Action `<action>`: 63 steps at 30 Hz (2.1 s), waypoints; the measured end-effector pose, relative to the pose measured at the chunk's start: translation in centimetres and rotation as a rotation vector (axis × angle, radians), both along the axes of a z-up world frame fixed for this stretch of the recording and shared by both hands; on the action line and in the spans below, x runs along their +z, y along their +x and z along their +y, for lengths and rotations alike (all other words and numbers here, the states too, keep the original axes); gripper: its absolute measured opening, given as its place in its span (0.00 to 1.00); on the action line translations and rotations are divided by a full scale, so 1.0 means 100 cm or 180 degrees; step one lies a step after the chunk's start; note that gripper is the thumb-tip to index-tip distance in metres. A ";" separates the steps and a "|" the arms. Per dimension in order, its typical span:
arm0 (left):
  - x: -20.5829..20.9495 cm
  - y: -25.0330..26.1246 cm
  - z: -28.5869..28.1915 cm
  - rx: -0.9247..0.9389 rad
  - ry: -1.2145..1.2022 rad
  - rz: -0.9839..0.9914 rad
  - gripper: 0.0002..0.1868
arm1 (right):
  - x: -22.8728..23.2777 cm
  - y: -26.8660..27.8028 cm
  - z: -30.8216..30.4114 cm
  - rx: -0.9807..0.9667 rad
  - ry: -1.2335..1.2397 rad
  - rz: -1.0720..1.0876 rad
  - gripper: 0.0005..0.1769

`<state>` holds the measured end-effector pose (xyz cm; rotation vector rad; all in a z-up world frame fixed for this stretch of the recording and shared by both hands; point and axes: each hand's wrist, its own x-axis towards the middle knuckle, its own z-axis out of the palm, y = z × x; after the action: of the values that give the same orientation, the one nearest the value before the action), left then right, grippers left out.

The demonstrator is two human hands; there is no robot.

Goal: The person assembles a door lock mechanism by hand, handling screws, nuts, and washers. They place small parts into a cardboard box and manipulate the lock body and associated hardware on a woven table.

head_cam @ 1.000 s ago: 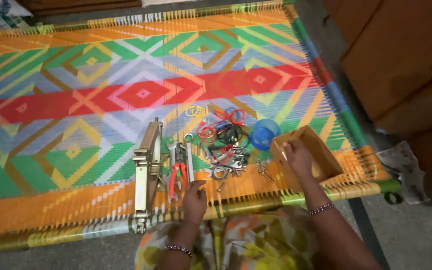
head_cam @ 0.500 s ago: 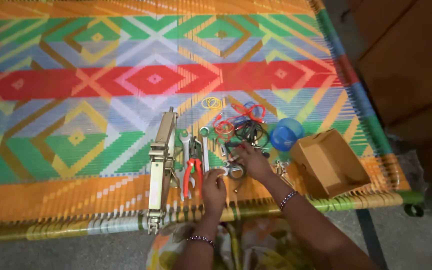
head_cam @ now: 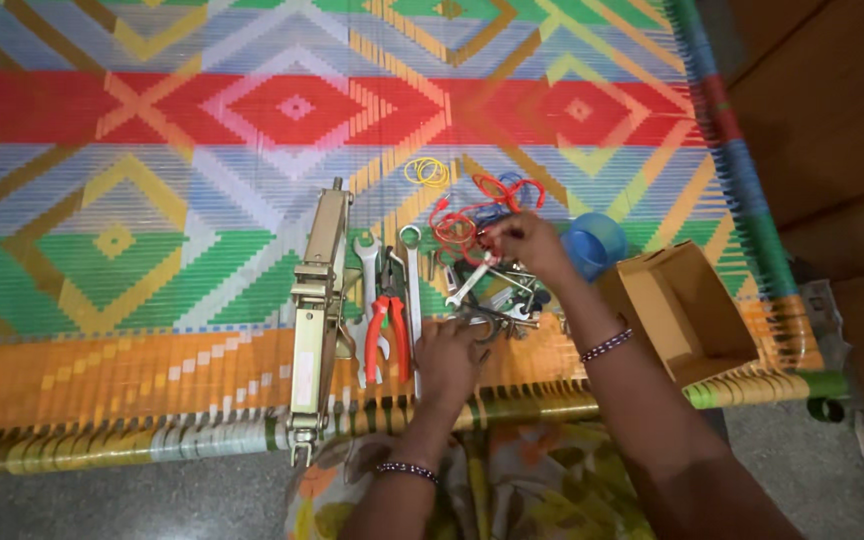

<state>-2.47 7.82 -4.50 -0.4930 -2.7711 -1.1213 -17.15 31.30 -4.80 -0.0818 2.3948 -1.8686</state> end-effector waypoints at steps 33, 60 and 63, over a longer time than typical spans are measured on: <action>0.010 -0.014 -0.003 0.0967 0.0157 -0.0853 0.08 | -0.018 0.007 -0.135 0.0293 0.3184 0.2081 0.27; 0.018 -0.008 0.000 0.0841 0.0582 -0.0689 0.14 | 0.098 -0.010 -0.023 0.0592 0.3379 0.0824 0.11; 0.015 -0.010 0.002 0.0741 0.0474 -0.0806 0.14 | 0.068 -0.031 -0.033 0.0206 0.3613 0.0935 0.10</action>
<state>-3.46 7.99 -2.99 -0.0104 -2.8232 -1.4014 -20.26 27.96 2.00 -0.3335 3.1788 -0.2715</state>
